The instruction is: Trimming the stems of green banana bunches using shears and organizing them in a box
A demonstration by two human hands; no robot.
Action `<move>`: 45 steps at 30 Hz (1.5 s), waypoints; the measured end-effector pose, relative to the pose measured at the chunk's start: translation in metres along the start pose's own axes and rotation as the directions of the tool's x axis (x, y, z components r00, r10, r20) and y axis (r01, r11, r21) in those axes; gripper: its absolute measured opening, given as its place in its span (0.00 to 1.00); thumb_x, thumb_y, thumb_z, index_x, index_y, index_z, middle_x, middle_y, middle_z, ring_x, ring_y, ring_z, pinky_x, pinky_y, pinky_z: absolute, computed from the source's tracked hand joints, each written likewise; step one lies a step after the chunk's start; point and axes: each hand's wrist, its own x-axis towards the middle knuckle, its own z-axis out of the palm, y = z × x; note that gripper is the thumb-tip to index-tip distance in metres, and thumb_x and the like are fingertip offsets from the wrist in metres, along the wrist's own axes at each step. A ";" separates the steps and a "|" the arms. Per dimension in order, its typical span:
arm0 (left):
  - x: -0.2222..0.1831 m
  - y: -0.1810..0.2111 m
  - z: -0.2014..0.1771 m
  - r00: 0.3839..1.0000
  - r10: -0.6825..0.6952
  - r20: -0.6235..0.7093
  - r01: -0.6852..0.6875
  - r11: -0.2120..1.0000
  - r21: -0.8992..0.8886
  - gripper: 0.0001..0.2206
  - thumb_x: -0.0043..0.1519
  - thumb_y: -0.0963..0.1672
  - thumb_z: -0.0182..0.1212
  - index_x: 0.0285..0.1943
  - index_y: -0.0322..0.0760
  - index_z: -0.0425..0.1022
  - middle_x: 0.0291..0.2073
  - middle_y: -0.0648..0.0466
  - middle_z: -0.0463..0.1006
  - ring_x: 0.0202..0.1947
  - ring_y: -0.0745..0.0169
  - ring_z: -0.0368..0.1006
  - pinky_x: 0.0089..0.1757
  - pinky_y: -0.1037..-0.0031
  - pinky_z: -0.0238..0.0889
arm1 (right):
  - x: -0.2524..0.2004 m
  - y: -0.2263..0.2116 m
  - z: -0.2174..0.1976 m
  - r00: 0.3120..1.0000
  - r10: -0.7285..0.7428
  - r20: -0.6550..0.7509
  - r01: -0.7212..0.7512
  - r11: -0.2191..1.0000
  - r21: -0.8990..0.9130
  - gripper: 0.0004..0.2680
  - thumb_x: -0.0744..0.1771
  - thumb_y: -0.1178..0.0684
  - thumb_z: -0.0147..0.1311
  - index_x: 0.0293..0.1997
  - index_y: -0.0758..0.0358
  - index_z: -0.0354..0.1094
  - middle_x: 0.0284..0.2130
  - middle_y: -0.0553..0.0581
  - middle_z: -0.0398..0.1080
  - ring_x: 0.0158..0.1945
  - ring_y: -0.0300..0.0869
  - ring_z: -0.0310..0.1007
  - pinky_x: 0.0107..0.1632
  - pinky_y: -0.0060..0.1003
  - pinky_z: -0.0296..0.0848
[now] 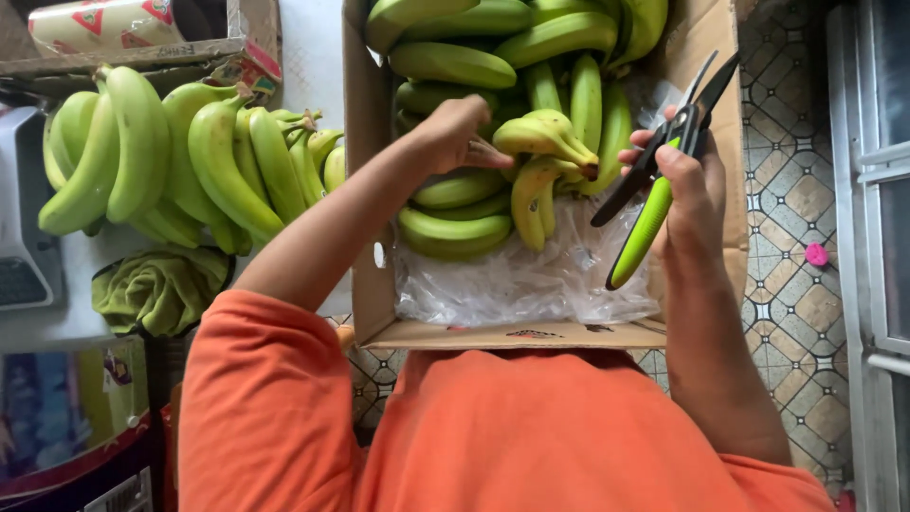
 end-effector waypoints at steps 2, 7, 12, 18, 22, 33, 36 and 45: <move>0.021 -0.020 -0.004 0.959 0.281 0.040 -0.249 0.766 0.592 0.28 0.56 0.46 0.50 0.65 0.26 0.57 0.52 0.22 0.72 0.43 0.28 0.76 0.43 0.56 0.73 | 0.005 0.007 -0.005 1.000 0.015 -0.015 -0.014 0.999 0.040 0.19 0.64 0.49 0.52 0.63 0.58 0.62 0.45 0.58 0.73 0.44 0.43 0.78 0.48 0.33 0.79; -0.020 -0.017 0.027 0.503 0.545 0.671 -0.403 -0.539 0.740 0.51 0.44 0.46 0.77 0.78 0.56 0.49 0.71 0.39 0.56 0.70 0.38 0.57 0.56 0.46 0.63 | 0.004 0.006 -0.004 0.999 0.006 -0.041 -0.004 0.998 0.058 0.19 0.64 0.49 0.52 0.62 0.59 0.62 0.45 0.58 0.73 0.44 0.43 0.79 0.46 0.32 0.79; 0.027 -0.014 0.044 0.415 0.273 0.868 -0.744 -0.447 0.496 0.29 0.44 0.46 0.75 0.56 0.40 0.72 0.48 0.43 0.75 0.51 0.35 0.74 0.48 0.45 0.70 | 0.012 0.024 -0.018 0.992 -0.124 0.038 0.123 0.992 0.034 0.23 0.67 0.44 0.56 0.67 0.62 0.57 0.49 0.63 0.73 0.48 0.45 0.80 0.51 0.39 0.83; 0.015 -0.007 0.031 0.407 0.427 0.807 -0.818 -0.221 0.530 0.18 0.43 0.50 0.76 0.36 0.41 0.76 0.31 0.48 0.75 0.36 0.37 0.78 0.37 0.48 0.71 | 0.006 0.015 -0.014 0.986 -0.105 0.131 0.077 0.977 0.198 0.26 0.65 0.42 0.53 0.69 0.63 0.56 0.52 0.65 0.72 0.51 0.48 0.79 0.54 0.41 0.82; -0.007 -0.009 0.005 0.559 0.518 0.648 -0.753 -0.011 0.658 0.20 0.45 0.56 0.75 0.39 0.49 0.76 0.34 0.56 0.76 0.40 0.44 0.78 0.37 0.49 0.70 | 0.004 0.014 -0.016 0.945 -0.060 0.321 -0.048 0.948 0.316 0.30 0.63 0.38 0.54 0.72 0.63 0.54 0.54 0.63 0.71 0.52 0.48 0.77 0.58 0.42 0.78; -0.014 -0.052 -0.003 0.373 0.900 0.227 -0.880 0.266 0.393 0.15 0.42 0.43 0.72 0.40 0.45 0.79 0.33 0.54 0.76 0.39 0.55 0.78 0.41 0.65 0.70 | -0.014 0.032 0.005 0.634 0.114 0.765 -0.487 0.827 0.281 0.25 0.65 0.46 0.54 0.67 0.74 0.59 0.51 0.77 0.72 0.49 0.64 0.79 0.52 0.62 0.77; -0.029 -0.048 0.002 0.221 0.958 0.182 -0.931 0.152 0.331 0.13 0.44 0.41 0.69 0.38 0.40 0.77 0.32 0.51 0.72 0.36 0.55 0.74 0.39 0.64 0.68 | -0.017 0.024 0.008 0.628 0.148 0.764 -0.519 0.811 0.270 0.25 0.65 0.47 0.55 0.66 0.75 0.59 0.50 0.78 0.72 0.49 0.65 0.79 0.51 0.65 0.76; -0.054 -0.049 0.012 0.185 0.963 0.196 -0.932 0.109 0.345 0.10 0.46 0.39 0.62 0.35 0.38 0.70 0.36 0.55 0.71 0.36 0.62 0.68 0.39 0.74 0.63 | -0.021 -0.002 0.018 0.651 0.395 0.648 -0.511 0.859 -0.010 0.30 0.62 0.44 0.56 0.69 0.73 0.57 0.48 0.69 0.72 0.47 0.53 0.77 0.53 0.51 0.76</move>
